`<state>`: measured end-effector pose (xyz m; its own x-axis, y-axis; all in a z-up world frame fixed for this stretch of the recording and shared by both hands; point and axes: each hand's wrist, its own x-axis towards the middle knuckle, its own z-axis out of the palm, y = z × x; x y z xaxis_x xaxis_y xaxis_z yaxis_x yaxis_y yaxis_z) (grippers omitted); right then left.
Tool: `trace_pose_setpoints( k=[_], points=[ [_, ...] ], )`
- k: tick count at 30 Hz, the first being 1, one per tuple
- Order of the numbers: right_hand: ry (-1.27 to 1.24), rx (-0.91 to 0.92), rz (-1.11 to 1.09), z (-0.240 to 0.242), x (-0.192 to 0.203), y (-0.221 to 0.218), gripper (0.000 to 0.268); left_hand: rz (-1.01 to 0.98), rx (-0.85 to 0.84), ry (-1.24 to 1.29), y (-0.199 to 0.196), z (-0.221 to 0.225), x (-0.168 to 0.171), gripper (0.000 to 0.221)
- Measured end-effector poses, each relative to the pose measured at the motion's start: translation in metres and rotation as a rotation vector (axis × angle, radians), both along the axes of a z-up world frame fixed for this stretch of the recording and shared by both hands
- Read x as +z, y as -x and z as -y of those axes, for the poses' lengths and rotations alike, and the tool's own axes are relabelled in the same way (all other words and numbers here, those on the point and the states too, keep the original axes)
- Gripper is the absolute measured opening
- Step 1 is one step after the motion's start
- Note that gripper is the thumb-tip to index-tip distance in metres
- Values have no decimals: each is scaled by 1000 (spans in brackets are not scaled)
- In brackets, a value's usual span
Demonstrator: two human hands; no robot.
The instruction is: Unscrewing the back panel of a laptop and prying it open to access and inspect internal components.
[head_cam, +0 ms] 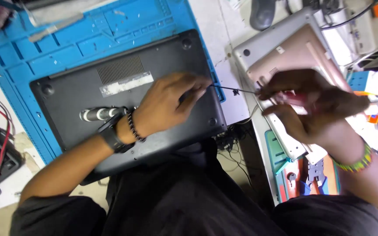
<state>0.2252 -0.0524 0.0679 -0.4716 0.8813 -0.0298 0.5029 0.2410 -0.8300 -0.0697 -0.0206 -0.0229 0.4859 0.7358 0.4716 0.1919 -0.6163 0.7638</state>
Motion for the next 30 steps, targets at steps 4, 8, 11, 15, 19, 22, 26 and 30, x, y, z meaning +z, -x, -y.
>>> trace_pose_setpoints(
  k=[4, 8, 11, 15, 19, 22, 26, 30],
  points=[
    [-87, 66, 47, 15, 2, -15, 25, -123, -40, 51, 15, 20, -27, 19],
    [-336, -85, -188, 14, -49, -62, 20, -171, -19, 36, 14, 34, -54, 21],
    [-530, -179, -220, 21, -69, -85, 14, -206, -2, -10, 12, 38, -64, 26],
    [-561, -463, -160, 49, -105, -142, 37, -232, -27, 2, 12, 37, -63, 29],
    [-478, -622, -75, 60, -111, -160, 12, -256, -51, 17, 15, 38, -65, 35],
    [-568, -434, 4, 69, -119, -187, 34, -255, -47, 14, 15, 38, -61, 37],
    [-441, -718, -34, 78, -118, -174, 34, -127, 36, 89, 12, 39, -59, 38],
    [-561, -599, -336, 73, -113, -125, 21, 35, 4, 192, 9, 47, -76, 67]
  ],
)
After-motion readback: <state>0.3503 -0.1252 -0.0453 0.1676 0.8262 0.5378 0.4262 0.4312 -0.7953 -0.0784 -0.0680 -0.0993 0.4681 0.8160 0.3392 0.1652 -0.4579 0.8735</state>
